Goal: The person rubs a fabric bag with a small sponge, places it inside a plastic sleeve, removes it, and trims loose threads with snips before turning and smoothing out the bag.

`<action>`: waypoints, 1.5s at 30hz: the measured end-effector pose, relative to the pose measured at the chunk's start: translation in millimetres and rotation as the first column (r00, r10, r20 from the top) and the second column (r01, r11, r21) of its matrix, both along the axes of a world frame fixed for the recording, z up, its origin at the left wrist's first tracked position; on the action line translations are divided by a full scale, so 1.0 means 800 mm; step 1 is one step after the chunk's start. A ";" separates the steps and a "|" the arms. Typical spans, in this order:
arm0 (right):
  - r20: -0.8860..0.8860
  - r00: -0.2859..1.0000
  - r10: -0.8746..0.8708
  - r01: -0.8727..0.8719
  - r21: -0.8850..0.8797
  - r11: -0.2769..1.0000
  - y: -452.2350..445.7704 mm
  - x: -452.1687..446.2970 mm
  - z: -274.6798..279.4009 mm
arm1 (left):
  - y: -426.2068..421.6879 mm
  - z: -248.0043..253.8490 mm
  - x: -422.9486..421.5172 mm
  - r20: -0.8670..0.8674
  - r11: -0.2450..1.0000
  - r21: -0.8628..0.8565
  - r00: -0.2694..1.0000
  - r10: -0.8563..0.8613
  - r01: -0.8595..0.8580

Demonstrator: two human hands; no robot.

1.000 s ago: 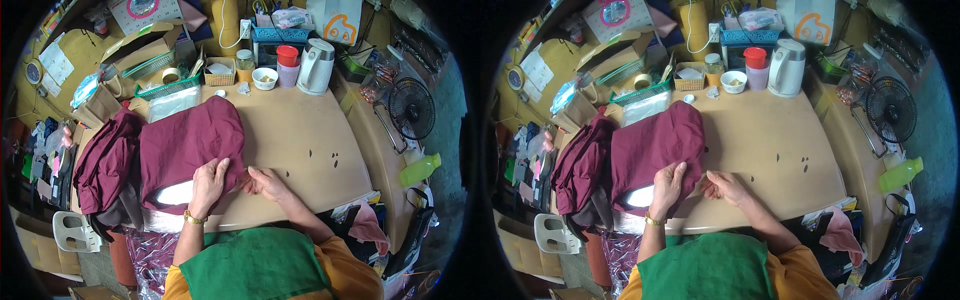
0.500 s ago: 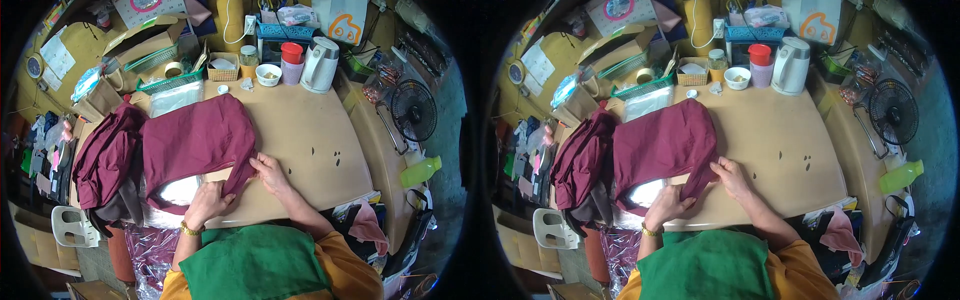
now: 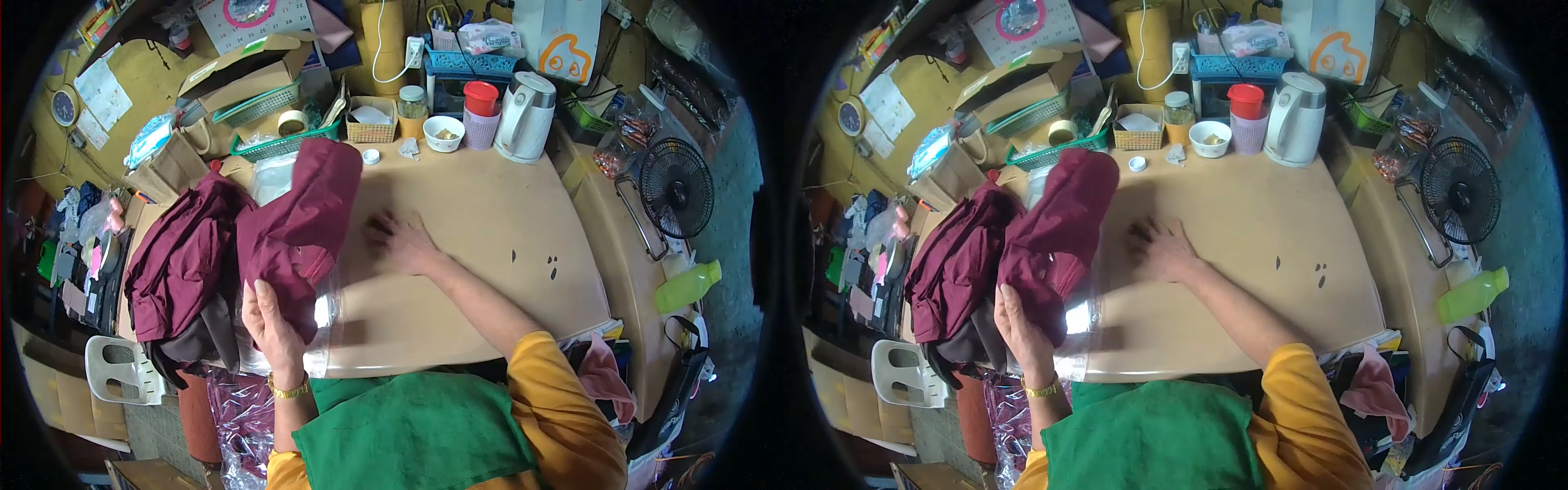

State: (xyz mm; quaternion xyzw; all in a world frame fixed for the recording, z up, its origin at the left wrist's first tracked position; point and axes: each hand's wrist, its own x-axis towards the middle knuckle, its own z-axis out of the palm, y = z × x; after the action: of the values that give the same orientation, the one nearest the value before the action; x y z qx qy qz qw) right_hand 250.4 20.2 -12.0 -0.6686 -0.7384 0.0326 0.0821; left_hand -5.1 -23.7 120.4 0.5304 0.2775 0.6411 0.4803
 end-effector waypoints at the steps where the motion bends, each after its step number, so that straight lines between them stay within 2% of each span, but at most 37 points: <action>1: 0.073 0.997 -0.003 0.001 0.025 1.000 0.006 0.013 -0.005 | -0.006 -0.002 -0.005 -0.013 1.000 -0.015 1.000 -0.002 0.002; 2: 0.071 0.997 0.000 -0.002 0.024 1.000 0.013 0.027 -0.010 | -0.016 -0.010 -0.009 -0.342 0.996 -0.064 0.939 0.043 -0.068; 3: 0.078 0.990 -0.115 0.110 0.070 0.992 0.021 0.041 -0.011 | -0.018 -0.026 -0.005 -0.607 0.993 -0.102 0.795 -0.010 -0.066; 4: 0.078 0.971 -0.227 0.217 0.115 0.969 0.026 0.054 -0.012 | -0.024 -0.020 0.007 -0.819 0.993 -0.111 0.570 -0.067 -0.044; 5: -0.025 0.956 -0.293 0.293 0.171 0.941 0.029 0.069 -0.012 | -0.036 -0.003 0.021 -0.799 0.954 -0.271 0.523 -0.297 0.128; 6: -0.132 0.927 -0.350 0.372 0.219 0.902 0.028 0.082 -0.013 | -0.017 -0.058 0.024 -0.801 0.936 -0.180 0.508 -0.317 0.301; 7: -0.233 0.896 -0.378 0.430 0.242 0.870 0.018 0.090 -0.005 | -0.016 -0.083 0.029 -0.817 0.940 -0.082 0.517 -0.254 0.332; 8: -0.331 0.854 -0.402 0.492 0.258 0.832 0.001 0.097 0.014 | -0.013 -0.100 0.031 -0.816 0.923 -0.136 0.487 -0.310 0.359; 9: -0.401 0.814 -0.421 0.513 0.155 0.844 -0.022 0.101 0.032 | -0.012 -0.109 0.033 -0.811 0.901 -0.194 0.454 -0.370 0.388; 10: -0.464 0.765 -0.447 0.525 0.047 0.850 -0.050 0.101 0.046 | -0.014 -0.104 0.037 -0.809 0.898 -0.198 0.452 -0.376 0.393; 12: -0.449 0.780 -0.436 0.505 0.040 0.862 -0.108 0.085 0.049 | -0.022 -0.083 0.047 -0.779 0.912 -0.277 0.484 -0.398 0.304; 13: -0.515 0.757 -0.402 0.454 -0.028 0.891 -0.130 0.079 0.038 | -0.025 -0.073 0.055 -0.776 0.908 -0.284 0.482 -0.407 0.309; 15: -0.655 0.654 -0.378 0.370 -0.159 0.915 -0.165 0.058 0.020 | -0.024 -0.053 0.072 -0.871 0.949 -0.142 0.420 -0.255 0.282; 16: -0.719 0.578 -0.385 0.336 -0.221 0.916 -0.175 0.043 0.015 | -0.027 -0.050 0.082 -0.883 0.959 -0.056 0.434 -0.179 0.279; 17: -0.719 0.576 -0.389 0.339 -0.223 0.914 -0.181 0.028 0.009 | -0.026 -0.054 0.090 -0.883 0.957 -0.059 0.433 -0.182 0.283; 19: -0.894 0.365 -0.259 0.306 -0.147 0.940 -0.186 -0.001 -0.003 | -0.022 -0.072 0.102 -0.916 0.929 0.039 0.386 -0.114 0.368; 20: -0.895 0.363 -0.259 0.310 -0.146 0.939 -0.186 -0.010 -0.006 | -0.020 -0.081 0.106 -0.899 0.929 0.114 0.435 -0.055 0.353; 22: -0.977 0.098 -0.189 0.338 -0.146 0.930 -0.184 -0.024 -0.010 | -0.018 -0.068 0.104 -0.875 0.941 0.062 0.472 -0.109 0.332; 23: -0.977 0.098 -0.188 0.340 -0.145 0.929 -0.184 -0.031 -0.011 | -0.017 -0.062 0.101 -0.845 0.952 0.005 0.510 -0.161 0.307; 24: -0.966 -0.176 -0.188 0.334 -0.238 0.912 -0.184 -0.039 -0.011 | -0.016 -0.059 0.098 -0.784 0.960 -0.062 0.581 -0.217 0.274; 25: -0.883 -0.436 -0.174 0.301 -0.325 0.896 -0.183 -0.044 -0.009 | -0.014 -0.058 0.094 -0.785 0.960 -0.062 0.581 -0.215 0.272; 26: -0.882 -0.438 -0.174 0.298 -0.325 0.898 -0.181 -0.047 -0.003 | -0.011 -0.056 0.090 -0.798 0.964 -0.052 0.570 -0.198 0.262; 28: -0.844 -0.507 -0.176 0.066 -0.241 0.968 -0.176 -0.052 0.011 | -0.010 -0.052 0.086 -0.788 0.963 -0.011 0.591 -0.175 0.269; 29: -0.843 -0.508 -0.177 0.062 -0.241 0.969 -0.172 -0.056 0.006 | -0.008 -0.055 0.085 -0.789 0.964 -0.012 0.590 -0.172 0.266; 31: -0.790 -0.611 -0.040 0.076 -0.109 0.991 -0.160 -0.062 -0.007 | -0.002 -0.061 0.087 -0.745 0.973 0.036 0.654 -0.127 0.230; 35: -0.768 -0.637 -0.060 0.076 -0.141 0.987 -0.156 -0.079 -0.004 | 0.007 -0.061 0.082 -0.752 0.976 -0.053 0.635 -0.180 0.214; 37: -0.662 -0.741 -0.107 0.073 -0.239 0.968 -0.154 -0.083 0.016 | 0.009 -0.063 0.078 -0.835 0.946 -0.045 0.507 -0.212 0.321; 38: -0.661 -0.742 -0.109 0.075 -0.243 0.967 -0.150 -0.079 0.017 | 0.002 -0.060 0.074 -0.835 0.945 -0.049 0.506 -0.216 0.323; 40: -0.594 -0.777 -0.207 -0.001 -0.327 0.945 -0.138 -0.067 0.017 | -0.024 -0.025 0.067 -0.941 0.924 -0.066 0.283 -0.183 0.377; 41: -0.481 -0.860 -0.170 -0.049 -0.254 0.966 -0.129 -0.064 0.012 | -0.029 -0.029 0.061 -0.940 0.924 -0.068 0.285 -0.185 0.375; 43: -0.465 -0.872 -0.154 0.011 -0.332 0.943 -0.121 -0.058 0.019 | -0.041 -0.039 0.036 -0.966 0.905 0.121 0.259 0.012 0.409; 44: -0.464 -0.872 -0.156 0.008 -0.332 0.943 -0.116 -0.054 0.015 | -0.041 -0.046 0.022 -0.951 0.923 0.129 0.310 0.012 0.362; 45: -0.388 -0.914 -0.118 -0.006 -0.277 0.961 -0.112 -0.048 0.003 | -0.039 -0.055 0.007 -0.952 0.924 0.128 0.307 0.013 0.360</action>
State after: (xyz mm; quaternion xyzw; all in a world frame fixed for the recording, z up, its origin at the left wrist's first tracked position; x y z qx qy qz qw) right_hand 212.0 -69.3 -9.5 -0.2087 0.0206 0.6666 0.7153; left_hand 0.5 -54.6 76.5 0.8988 0.3361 0.1932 0.2049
